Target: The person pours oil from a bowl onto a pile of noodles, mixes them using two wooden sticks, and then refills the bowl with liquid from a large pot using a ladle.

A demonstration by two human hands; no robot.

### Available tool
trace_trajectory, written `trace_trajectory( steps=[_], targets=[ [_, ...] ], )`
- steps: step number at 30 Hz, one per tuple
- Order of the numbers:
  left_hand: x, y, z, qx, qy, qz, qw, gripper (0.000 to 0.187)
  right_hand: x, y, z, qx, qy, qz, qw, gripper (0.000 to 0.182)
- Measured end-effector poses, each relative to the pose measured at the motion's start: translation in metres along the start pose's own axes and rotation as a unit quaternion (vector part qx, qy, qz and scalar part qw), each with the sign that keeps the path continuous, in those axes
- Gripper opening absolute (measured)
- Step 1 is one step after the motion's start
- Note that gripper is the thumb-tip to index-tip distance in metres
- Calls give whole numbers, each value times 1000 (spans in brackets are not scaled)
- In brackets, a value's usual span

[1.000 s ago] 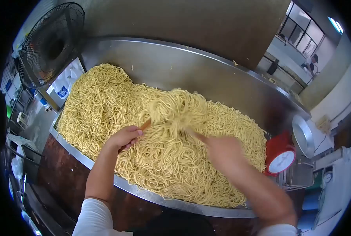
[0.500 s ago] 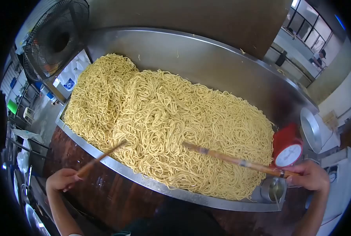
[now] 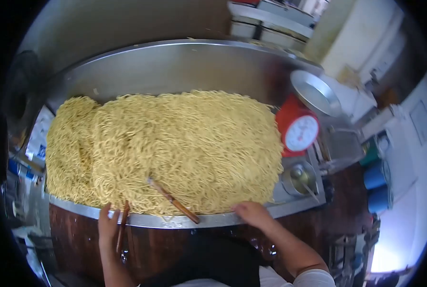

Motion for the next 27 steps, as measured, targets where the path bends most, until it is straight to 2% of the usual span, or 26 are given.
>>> trace_trajectory(
  steps=[1,3,4,5,6,8,9,10,11,12,13,16,17,18,20,22,23,25,27],
  targets=[
    [-14,0,4,9,8,10,1000,57,-38,-13,18,-25,58,-46,997,46],
    [-57,-3,21,15,37,31,999,56,-82,-33,59,-73,174,-245,951,49],
    [-79,3,30,15,61,41,997,55,-100,-40,73,-84,185,-253,946,49],
    [-93,14,31,41,112,48,992,55,-126,-45,87,-131,237,-295,916,49],
    [-111,22,39,50,124,44,990,55,-150,-48,97,-175,284,-334,881,49],
    [-158,41,66,107,198,46,973,55,-184,-61,107,-223,285,-362,859,53],
    [-177,49,79,119,238,39,963,55,-200,-67,111,-253,299,-402,828,55],
    [-192,55,91,120,243,35,962,55,-215,-72,112,-281,311,-442,793,57],
    [-206,62,103,142,250,25,958,53,-229,-76,110,-281,316,-455,784,62],
    [-216,69,113,162,254,15,953,52,-239,-82,109,-280,316,-460,781,62],
    [-224,74,123,156,301,-24,941,52,-247,-87,107,-273,322,-453,785,63],
    [-231,87,146,200,288,-30,936,52,-267,-105,100,-252,315,-440,802,60],
    [-226,93,152,206,276,-45,938,54,-273,-112,96,-244,312,-416,818,53],
    [-228,96,161,237,227,-30,944,51,-276,-118,89,-232,305,-391,837,47],
    [-223,105,176,270,207,-46,939,50,-272,-125,82,-212,315,-372,847,34],
    [-225,112,191,230,273,-87,930,48,-277,-128,74,-221,303,-402,835,31],
    [-223,113,194,206,253,-82,942,48,-283,-130,71,-209,291,-395,846,31],
    [-225,106,201,116,298,-29,947,50,-286,-130,64,-203,280,-383,857,31],
    [-217,102,199,79,284,-2,956,50,-283,-130,60,-195,276,-364,868,31]
  ],
)
Point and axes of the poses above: each hand's wrist, its own z-axis away from the middle knuckle, its own y-axis out of the palm, x = y × z, the point moved 5 cm from there along -z, towards the middle knuckle, and after that the axes turned 9 degrees about -y, right-handed, at the moved point
